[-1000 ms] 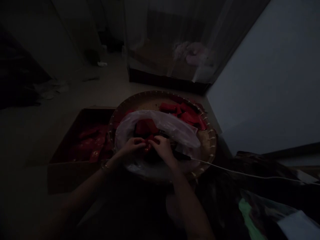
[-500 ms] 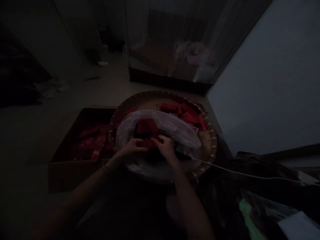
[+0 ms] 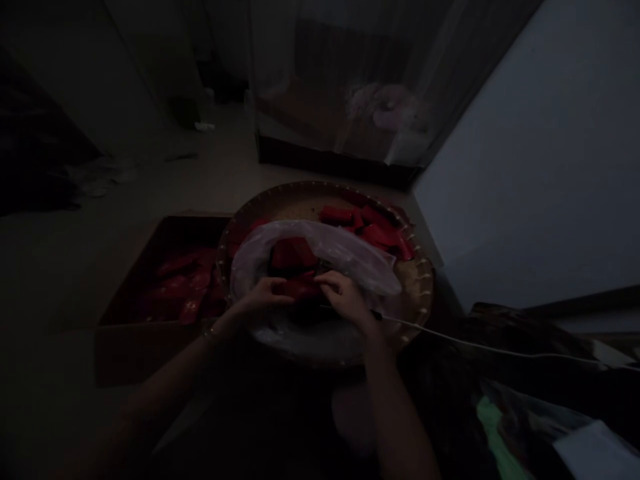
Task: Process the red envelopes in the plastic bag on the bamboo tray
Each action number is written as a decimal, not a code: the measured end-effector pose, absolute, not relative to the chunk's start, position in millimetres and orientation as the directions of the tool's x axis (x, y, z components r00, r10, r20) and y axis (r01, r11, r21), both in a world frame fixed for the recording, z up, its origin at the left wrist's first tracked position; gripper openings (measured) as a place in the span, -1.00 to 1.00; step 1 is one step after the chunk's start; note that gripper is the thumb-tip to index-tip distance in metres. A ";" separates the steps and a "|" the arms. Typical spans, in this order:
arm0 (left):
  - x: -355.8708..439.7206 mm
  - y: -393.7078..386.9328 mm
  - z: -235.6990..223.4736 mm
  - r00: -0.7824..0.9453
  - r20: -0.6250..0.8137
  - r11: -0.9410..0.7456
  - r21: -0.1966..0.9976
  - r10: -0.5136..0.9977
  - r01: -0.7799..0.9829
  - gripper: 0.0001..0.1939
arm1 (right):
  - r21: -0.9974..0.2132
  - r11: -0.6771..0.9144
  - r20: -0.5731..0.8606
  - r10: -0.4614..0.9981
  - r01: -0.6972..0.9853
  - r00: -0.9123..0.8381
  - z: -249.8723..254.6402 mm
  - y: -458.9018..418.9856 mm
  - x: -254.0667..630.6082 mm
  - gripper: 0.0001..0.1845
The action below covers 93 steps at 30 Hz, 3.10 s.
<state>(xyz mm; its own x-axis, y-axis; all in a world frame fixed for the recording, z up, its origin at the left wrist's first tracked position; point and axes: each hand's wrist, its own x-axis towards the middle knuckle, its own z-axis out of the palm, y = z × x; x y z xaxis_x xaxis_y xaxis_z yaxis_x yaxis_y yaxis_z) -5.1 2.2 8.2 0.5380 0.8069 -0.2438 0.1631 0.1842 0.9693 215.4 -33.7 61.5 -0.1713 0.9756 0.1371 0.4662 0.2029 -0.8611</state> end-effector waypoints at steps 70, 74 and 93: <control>-5.6 -0.1 12.2 0.577 -0.244 0.212 0.969 0.780 0.124 -0.59 | -0.850 0.126 0.078 0.990 0.512 -0.113 83.9 -32.1 202.3 -0.76; -5.1 0.4 8.6 0.576 -0.248 0.249 0.965 0.779 0.080 -0.57 | -0.832 0.078 0.103 0.995 0.550 0.015 87.2 -33.0 198.1 -0.79; -8.8 0.2 16.3 0.547 -0.216 0.168 0.976 0.809 0.137 -0.55 | -0.667 0.227 0.039 0.962 0.710 -0.270 70.5 -32.6 195.8 -0.81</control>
<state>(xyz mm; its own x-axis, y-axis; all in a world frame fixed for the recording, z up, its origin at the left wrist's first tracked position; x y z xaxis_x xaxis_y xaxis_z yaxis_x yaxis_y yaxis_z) -8.8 0.2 16.3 0.5470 0.8088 -0.2160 0.1367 0.1682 0.9762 195.8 -32.6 70.5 -0.2704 0.9619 0.0395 0.7095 0.2268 -0.6672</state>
